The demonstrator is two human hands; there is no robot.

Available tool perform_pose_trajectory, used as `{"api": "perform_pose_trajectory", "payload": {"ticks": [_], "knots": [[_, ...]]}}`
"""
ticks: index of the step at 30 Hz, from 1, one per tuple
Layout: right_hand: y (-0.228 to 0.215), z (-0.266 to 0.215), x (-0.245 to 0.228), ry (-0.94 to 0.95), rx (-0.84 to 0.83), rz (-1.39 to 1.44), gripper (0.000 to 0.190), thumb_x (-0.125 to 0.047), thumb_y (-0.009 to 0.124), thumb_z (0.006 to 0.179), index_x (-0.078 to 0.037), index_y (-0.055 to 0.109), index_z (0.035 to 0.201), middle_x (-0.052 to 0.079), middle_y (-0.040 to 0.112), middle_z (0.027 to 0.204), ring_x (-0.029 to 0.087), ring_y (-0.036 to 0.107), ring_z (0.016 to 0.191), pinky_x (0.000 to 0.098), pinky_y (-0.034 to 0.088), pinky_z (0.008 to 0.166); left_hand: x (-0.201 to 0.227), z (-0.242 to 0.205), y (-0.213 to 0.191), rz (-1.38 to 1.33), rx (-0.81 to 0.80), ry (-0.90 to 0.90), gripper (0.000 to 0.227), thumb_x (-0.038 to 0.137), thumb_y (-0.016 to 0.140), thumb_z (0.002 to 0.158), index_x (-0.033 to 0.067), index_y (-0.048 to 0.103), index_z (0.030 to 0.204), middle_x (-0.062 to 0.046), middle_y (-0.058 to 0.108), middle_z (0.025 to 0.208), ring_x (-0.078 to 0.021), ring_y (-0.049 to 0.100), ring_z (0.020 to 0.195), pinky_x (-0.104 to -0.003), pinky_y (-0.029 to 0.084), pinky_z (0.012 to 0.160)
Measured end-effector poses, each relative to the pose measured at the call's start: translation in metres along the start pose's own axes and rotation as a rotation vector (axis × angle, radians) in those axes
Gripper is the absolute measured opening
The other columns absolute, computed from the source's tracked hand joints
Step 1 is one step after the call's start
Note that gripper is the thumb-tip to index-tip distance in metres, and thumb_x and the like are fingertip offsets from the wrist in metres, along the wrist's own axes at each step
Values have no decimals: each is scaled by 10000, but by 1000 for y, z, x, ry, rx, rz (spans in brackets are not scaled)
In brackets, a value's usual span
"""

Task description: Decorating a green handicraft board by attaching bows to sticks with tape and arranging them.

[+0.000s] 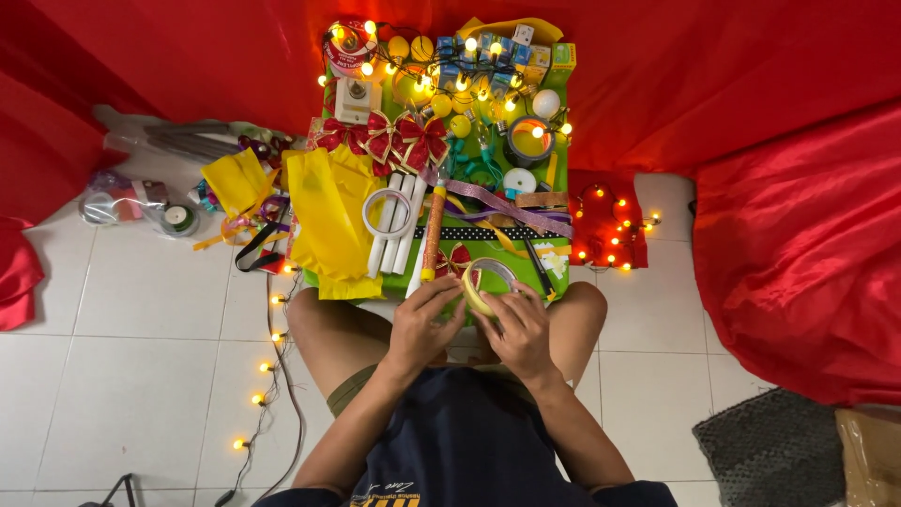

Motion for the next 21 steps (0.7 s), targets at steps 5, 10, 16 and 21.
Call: {"api": "perform_pose_trajectory", "payload": {"ticks": [5, 10, 16, 21], "knots": [[2, -2, 2, -6, -8, -2, 310, -119, 869, 790, -43, 771, 1074, 40, 695, 807, 197, 710, 754, 478, 571, 946, 5, 3, -1, 39, 17, 33, 111, -8, 789, 794, 16, 787, 902, -96, 758, 948, -267, 759, 950, -329, 625, 834], [2, 3, -3, 2, -31, 17, 329, -111, 868, 787, -48, 769, 1095, 44, 694, 798, 207, 713, 751, 489, 570, 952, -5, 0, 2, 14, -5, -5, 101, -23, 762, 796, 10, 765, 891, -99, 747, 938, -273, 761, 941, -323, 641, 795], [3, 4, -2, 22, -8, 47, 308, -135, 855, 810, -53, 769, 1095, 38, 690, 795, 201, 708, 745, 474, 571, 949, -21, 1, 0, -222, 8, -218, 107, -67, 761, 765, -11, 756, 856, -121, 750, 893, -300, 774, 893, -315, 643, 745], [3, 2, 3, 18, -30, 11, 302, -136, 854, 806, -65, 769, 1087, 22, 670, 784, 193, 696, 732, 471, 568, 961, -24, 1, 0, -454, -61, -360, 164, -43, 750, 782, -37, 777, 944, -197, 749, 938, -373, 760, 921, -410, 657, 801]]}}
Point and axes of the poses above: each hand's wrist, its own z-axis towards the middle knuckle, its own y-axis out of the palm, x = y × z, the point moved 7 cm from there along z, towards the middle knuckle
